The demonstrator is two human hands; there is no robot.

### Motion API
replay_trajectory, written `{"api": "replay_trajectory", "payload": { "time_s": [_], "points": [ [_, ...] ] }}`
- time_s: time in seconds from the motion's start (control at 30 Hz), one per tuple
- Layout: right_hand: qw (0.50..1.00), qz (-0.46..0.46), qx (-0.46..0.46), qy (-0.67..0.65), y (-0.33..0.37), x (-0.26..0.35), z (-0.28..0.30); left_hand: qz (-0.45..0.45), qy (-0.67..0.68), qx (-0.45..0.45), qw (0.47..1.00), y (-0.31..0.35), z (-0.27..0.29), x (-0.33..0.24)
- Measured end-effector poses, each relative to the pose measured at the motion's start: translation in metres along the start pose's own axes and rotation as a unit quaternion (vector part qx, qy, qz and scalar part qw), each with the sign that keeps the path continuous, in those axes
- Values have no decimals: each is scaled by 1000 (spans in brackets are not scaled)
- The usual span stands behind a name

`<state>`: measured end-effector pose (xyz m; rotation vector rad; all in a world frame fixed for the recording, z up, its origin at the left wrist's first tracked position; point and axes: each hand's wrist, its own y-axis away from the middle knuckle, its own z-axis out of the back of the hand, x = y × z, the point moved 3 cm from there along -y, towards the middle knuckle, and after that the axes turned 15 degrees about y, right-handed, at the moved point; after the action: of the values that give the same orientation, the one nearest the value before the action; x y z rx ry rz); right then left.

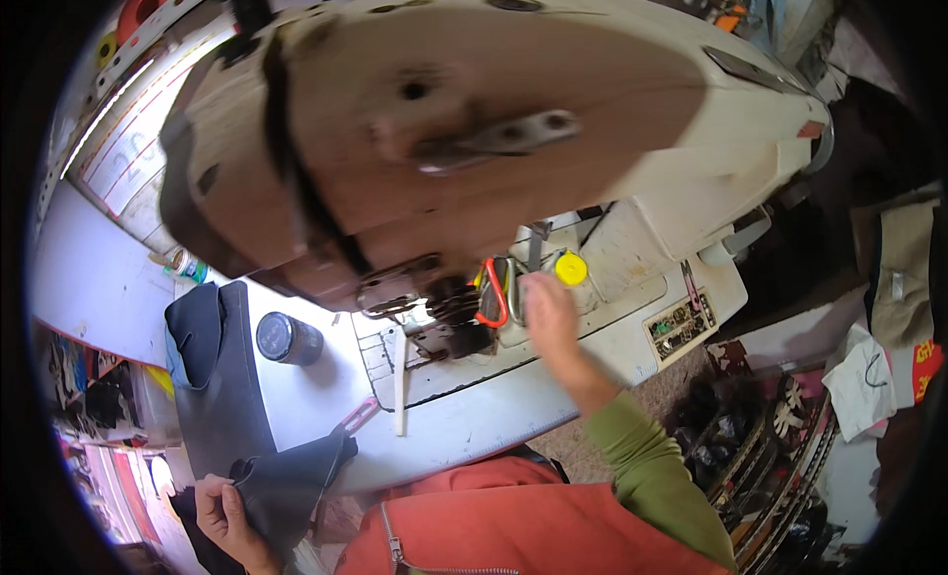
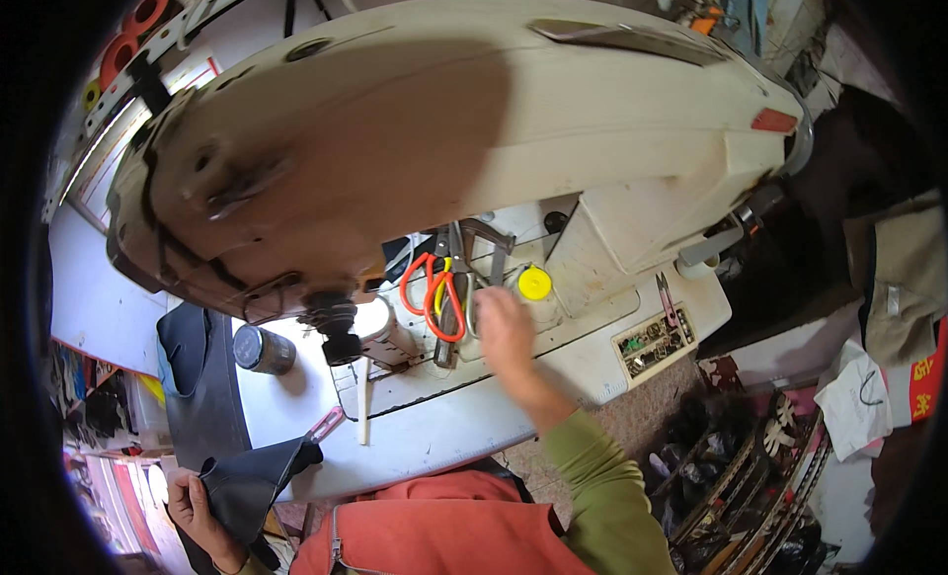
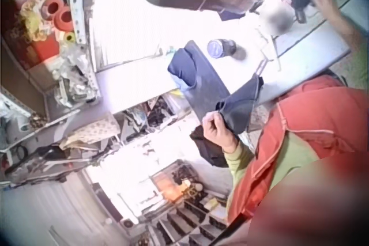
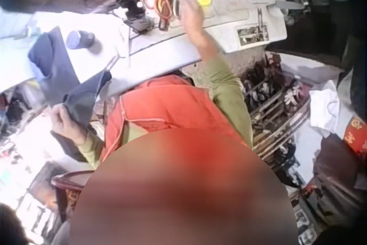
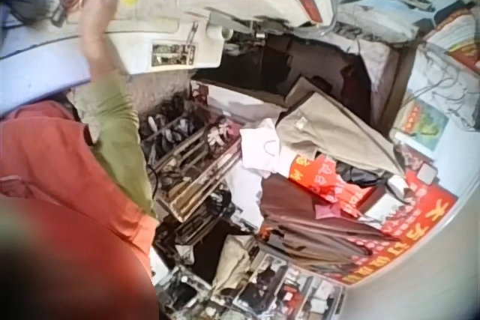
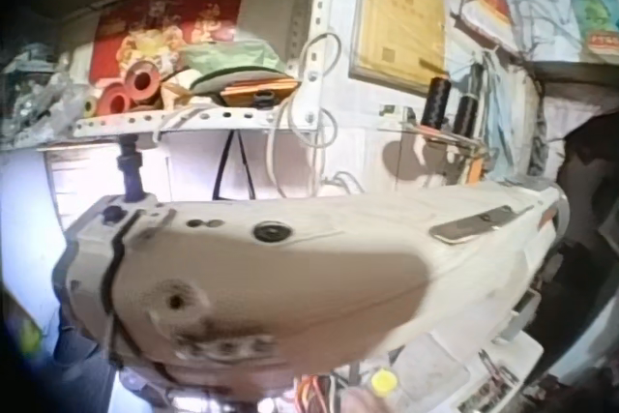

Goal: The person assembles a black leather item by applying adhesive to a white strip and attaching it to the edge of the leather piece. They then fold and press the leather to secure the bond, using a brush and pliers during the process.

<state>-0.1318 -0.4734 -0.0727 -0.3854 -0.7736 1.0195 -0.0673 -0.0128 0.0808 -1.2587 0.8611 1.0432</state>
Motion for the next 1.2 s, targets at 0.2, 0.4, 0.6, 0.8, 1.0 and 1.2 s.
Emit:
{"api": "replay_trajectory", "payload": {
  "time_s": [0.2,0.4,0.6,0.8,1.0,1.2],
  "points": [
    [940,119,171,268,-39,-61,-19,-13,49,16,999,5,-28,-15],
    [909,156,244,299,-67,-53,-12,-18,66,-44,997,6,-9,4],
    [925,196,273,179,-59,-96,-44,28,74,-37,996,10,-1,37],
    [859,233,304,338,-44,-184,-65,112,15,34,993,10,0,62],
    [844,254,300,365,-88,-70,-3,173,-9,67,983,20,15,71],
    [922,264,246,140,-68,88,100,192,-80,105,972,22,12,77]
  ]
}}
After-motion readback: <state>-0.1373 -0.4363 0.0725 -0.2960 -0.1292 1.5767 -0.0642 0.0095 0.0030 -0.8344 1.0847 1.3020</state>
